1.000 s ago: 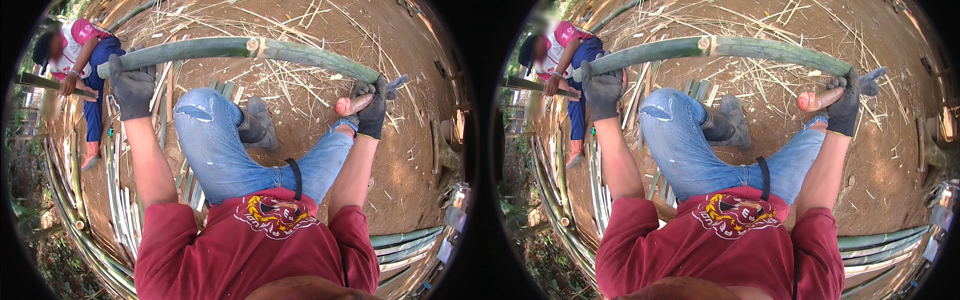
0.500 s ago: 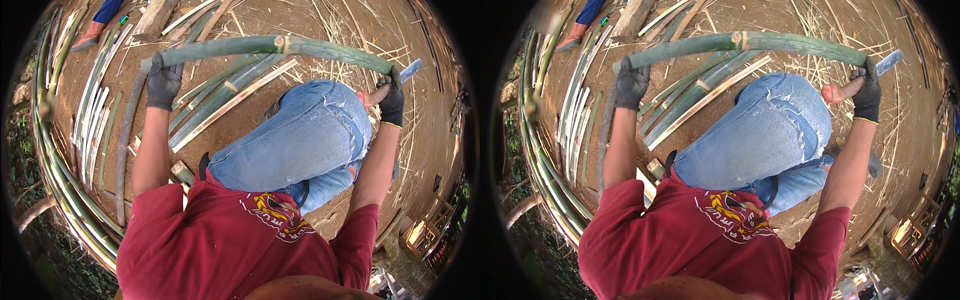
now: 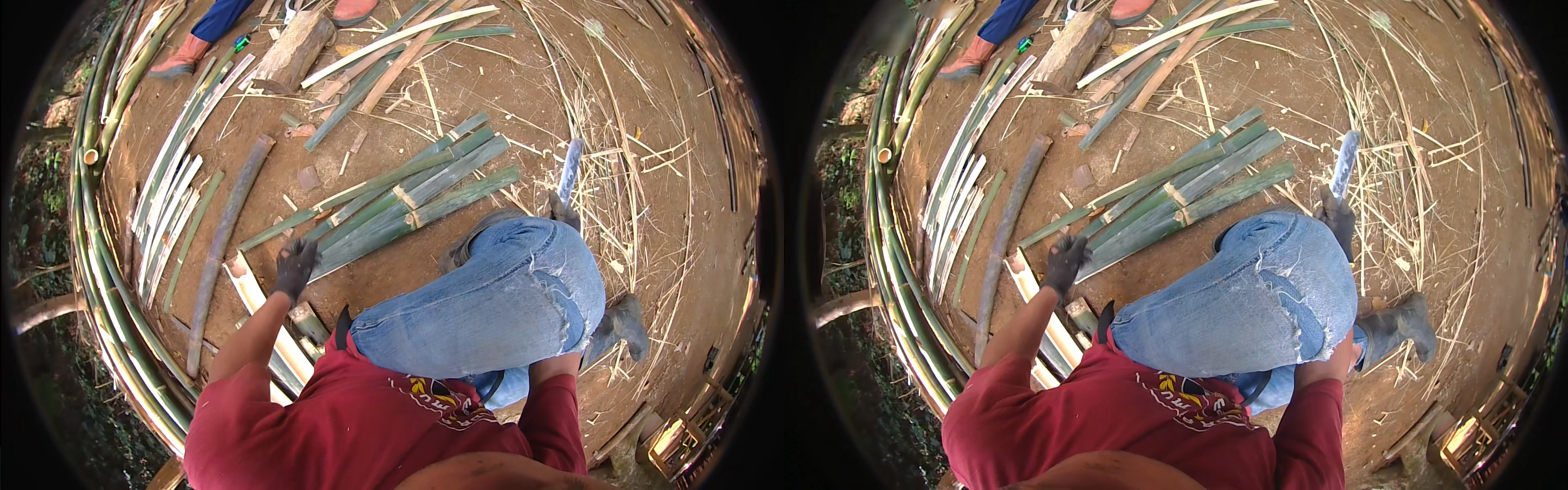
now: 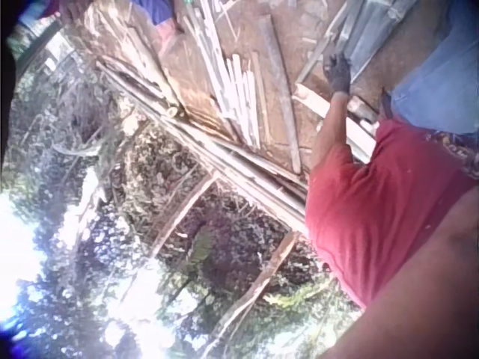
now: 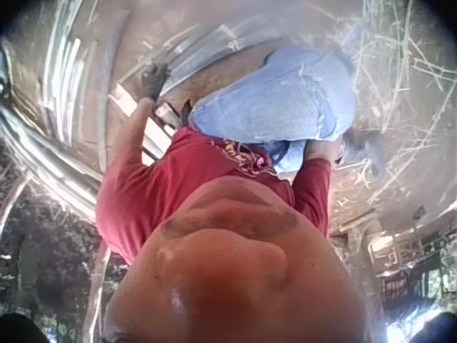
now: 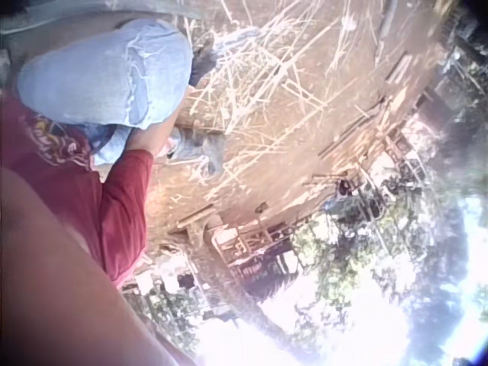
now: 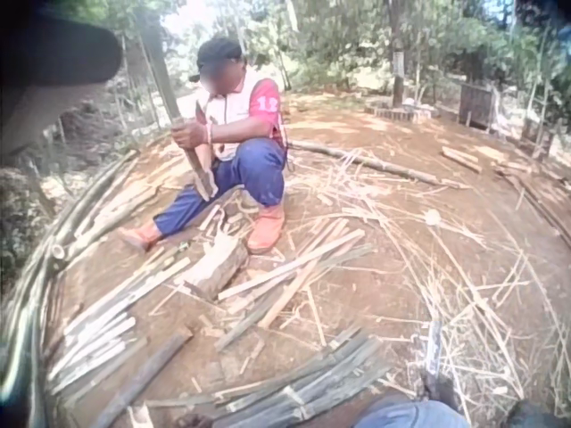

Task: The person sits on the ground and uses a machete to split long bamboo poles into thin strips. They repeatedly strike the bamboo against a wooden block to separate the layers and then peel the strips apart by hand.

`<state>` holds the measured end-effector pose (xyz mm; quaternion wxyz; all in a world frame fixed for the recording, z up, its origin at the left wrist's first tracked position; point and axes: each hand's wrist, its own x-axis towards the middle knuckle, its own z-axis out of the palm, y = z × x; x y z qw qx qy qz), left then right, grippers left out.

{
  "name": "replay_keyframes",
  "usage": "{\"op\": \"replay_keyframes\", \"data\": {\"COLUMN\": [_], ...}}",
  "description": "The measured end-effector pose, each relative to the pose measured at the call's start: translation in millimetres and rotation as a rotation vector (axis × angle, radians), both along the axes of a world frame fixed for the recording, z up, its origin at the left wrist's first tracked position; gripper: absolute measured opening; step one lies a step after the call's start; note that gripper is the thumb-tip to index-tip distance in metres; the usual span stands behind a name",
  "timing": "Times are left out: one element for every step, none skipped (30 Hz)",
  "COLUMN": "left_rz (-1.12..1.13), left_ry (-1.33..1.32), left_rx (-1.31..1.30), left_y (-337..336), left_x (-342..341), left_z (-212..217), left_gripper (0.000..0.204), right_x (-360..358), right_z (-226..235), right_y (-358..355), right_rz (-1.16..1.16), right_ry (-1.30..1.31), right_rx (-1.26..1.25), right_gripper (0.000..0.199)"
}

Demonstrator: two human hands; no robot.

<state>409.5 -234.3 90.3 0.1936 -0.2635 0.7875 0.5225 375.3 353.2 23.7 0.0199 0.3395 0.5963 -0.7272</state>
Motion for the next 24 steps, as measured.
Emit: {"op": "replay_keyframes", "data": {"left_rz": [-0.214, -0.151, -0.223, -0.282, -0.371, -0.449, -0.519, -0.559, -0.641, -0.690, -0.701, -0.655, -0.649, -0.701, -0.758, -0.810, -0.969, -0.834, -0.686, -0.542, -0.497, -0.445, -0.392, -0.450], "left_ry": [0.225, 0.345, 0.407, 0.465, 0.455, 0.444, 0.432, 0.251, 0.110, -0.062, -0.049, -0.058, -0.050, -0.051, -0.062, -0.077, 0.180, 0.076, -0.032, -0.137, -0.183, -0.227, -0.268, -0.220], "left_rx": [-0.388, -0.469, -0.678, -0.905, -1.011, -1.138, -1.268, -1.227, -1.157, -1.111, -1.112, -1.131, -1.130, -1.075, -1.027, -0.979, -1.124, -0.738, -0.356, 0.019, 0.199, 0.373, 0.546, 0.397], "left_y": [12.1, 22.0, 15.5, -3.8, -4.6, -4.7, -3.7, 12.4, 62.9, 85.6, 88.2, 56.7, 55.6, 70.7, 82.5, 90.0, 8.7, 23.7, 31.9, 50.0, 52.3, 50.1, 48.3, 47.4], "left_x": [-49.7, -92.1, -126.8, -150.2, -181.0, -208.7, -232.1, -242.6, -262.9, -265.5, -269.2, -265.8, -269.7, -270.8, -267.9, -262.6, -260.3, -262.2, -263.7, -264.7, -259.7, -252.5, -243.9, -229.9], "left_z": [5.2, -4.5, -17.4, -31.2, -51.5, -61.3, -70.9, -61.9, -44.5, -28.9, -44.8, -62.6, -76.5, -74.5, -65.2, -61.8, -91.1, -75.5, -54.5, -19.1, 15.8, 52.9, 88.7, 122.0], "left_gripper": [0.031, 0.036, 0.042, 0.050, 0.054, 0.058, 0.063, 0.063, 0.063, 0.064, 0.063, 0.061, 0.060, 0.057, 0.055, 0.053, 0.045, 0.043, 0.043, 0.043, 0.041, 0.039, 0.037, 0.034], "right_x": [21.8, 42.3, 59.0, 70.8, 96.0, 114.6, 131.8, 147.3, 174.3, 191.7, 206.2, 207.3, 217.3, 224.7, 225.8, 225.3, 202.1, 202.4, 202.1, 209.4, 212.2, 214.0, 212.7, 211.1], "right_z": [1.0, 9.5, 21.5, 29.0, 41.8, 46.5, 46.5, 43.1, 43.9, 41.6, 37.5, 29.4, 22.8, 19.8, 23.1, 28.2, 20.8, 20.8, 20.5, 17.3, 12.3, 5.5, 0.9, -0.7], "right_y": [2.4, 3.4, -1.5, -9.8, -10.6, -13.6, -14.1, -14.3, -14.7, -25.0, -39.6, -49.4, -53.6, -52.7, -53.6, -49.5, -55.3, -55.1, -55.7, -53.0, -52.4, -51.8, -52.5, -54.8], "right_rz": [0.044, 0.084, 0.131, 0.189, 0.198, 0.214, 0.120, 0.038, -0.055, -0.105, -0.246, -0.285, -0.360, -0.400, -0.418, -0.405, -0.303, -0.308, -0.306, -0.274, -0.225, -0.172, -0.200, -0.224], "right_ry": [0.006, 0.017, 0.031, 0.050, 0.048, 0.048, -0.065, -0.169, -0.171, -0.163, -0.127, -0.070, -0.025, -0.020, -0.046, -0.128, -0.059, -0.002, 0.056, 0.049, 0.049, 0.053, 0.003, -0.048], "right_rx": [0.158, 0.323, 0.483, 0.629, 0.798, 0.953, 0.696, 0.440, 0.504, 0.549, 0.460, 0.342, 0.210, 0.120, 0.056, -0.022, 0.104, 0.142, 0.180, 0.244, 0.300, 0.352, 0.183, 0.011], "right_gripper": [0.028, 0.029, 0.030, 0.031, 0.032, 0.033, 0.034, 0.035, 0.034, 0.033, 0.032, 0.032, 0.031, 0.031, 0.031, 0.030, 0.026, 0.025, 0.024, 0.023, 0.023, 0.023, 0.024, 0.024]}}
